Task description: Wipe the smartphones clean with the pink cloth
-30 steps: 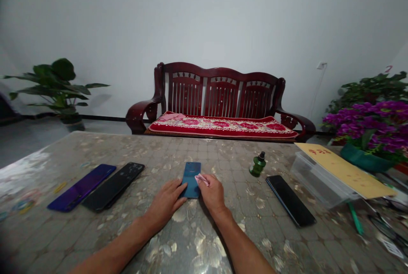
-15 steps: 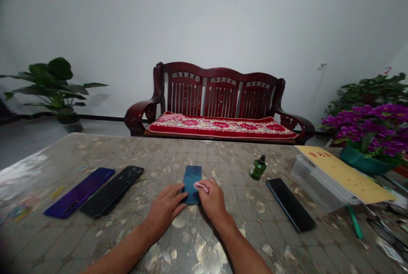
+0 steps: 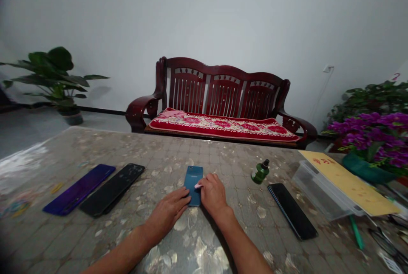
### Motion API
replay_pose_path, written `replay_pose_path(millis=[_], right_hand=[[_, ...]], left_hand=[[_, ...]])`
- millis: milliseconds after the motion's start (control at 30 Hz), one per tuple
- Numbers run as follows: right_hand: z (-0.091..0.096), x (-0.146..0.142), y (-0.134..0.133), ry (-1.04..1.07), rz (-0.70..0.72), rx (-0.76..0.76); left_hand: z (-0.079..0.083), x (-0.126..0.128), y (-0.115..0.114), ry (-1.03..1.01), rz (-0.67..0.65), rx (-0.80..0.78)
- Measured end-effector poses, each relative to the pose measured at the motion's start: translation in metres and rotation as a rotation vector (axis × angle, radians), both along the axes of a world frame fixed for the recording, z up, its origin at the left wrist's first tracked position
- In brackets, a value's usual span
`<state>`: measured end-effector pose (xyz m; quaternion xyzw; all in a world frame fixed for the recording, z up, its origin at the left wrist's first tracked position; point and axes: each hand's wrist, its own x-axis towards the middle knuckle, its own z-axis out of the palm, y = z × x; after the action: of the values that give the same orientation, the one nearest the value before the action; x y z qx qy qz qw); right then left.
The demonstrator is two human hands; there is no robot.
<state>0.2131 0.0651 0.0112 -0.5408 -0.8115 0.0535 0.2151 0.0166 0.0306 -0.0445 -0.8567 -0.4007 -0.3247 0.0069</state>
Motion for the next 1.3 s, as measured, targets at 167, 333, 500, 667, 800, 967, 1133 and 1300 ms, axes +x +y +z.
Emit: replay_pose_path(millis=[167, 333, 500, 667, 800, 967, 1133, 1300], right_hand=[[0.004, -0.009, 0.034, -0.119, -0.038, -0.011], [0.009, -0.011, 0.054, -0.176, -0.063, -0.042], [0.01, -0.004, 0.031, -0.125, 0.004, -0.1], [0.014, -0.005, 0.031, -0.156, -0.011, -0.128], [0.019, -0.012, 0.057, -0.226, -0.114, -0.136], [0.018, -0.014, 0.065, -0.246, -0.132, -0.102], [0.011, -0.009, 0.05, -0.203, -0.048, -0.091], [0.015, -0.017, 0.061, -0.227, -0.09, -0.112]], left_hand=[[0.004, 0.002, -0.001, 0.031, 0.008, 0.007], [0.008, 0.002, -0.001, 0.044, 0.006, -0.021], [0.01, 0.003, -0.001, 0.012, 0.016, -0.059], [0.008, 0.002, -0.002, 0.014, 0.014, -0.088], [0.008, 0.002, -0.002, 0.039, 0.017, -0.101], [0.011, 0.002, -0.003, 0.046, 0.018, -0.107], [0.013, 0.003, -0.004, 0.047, 0.031, -0.106], [0.015, 0.003, -0.005, 0.043, 0.023, -0.085]])
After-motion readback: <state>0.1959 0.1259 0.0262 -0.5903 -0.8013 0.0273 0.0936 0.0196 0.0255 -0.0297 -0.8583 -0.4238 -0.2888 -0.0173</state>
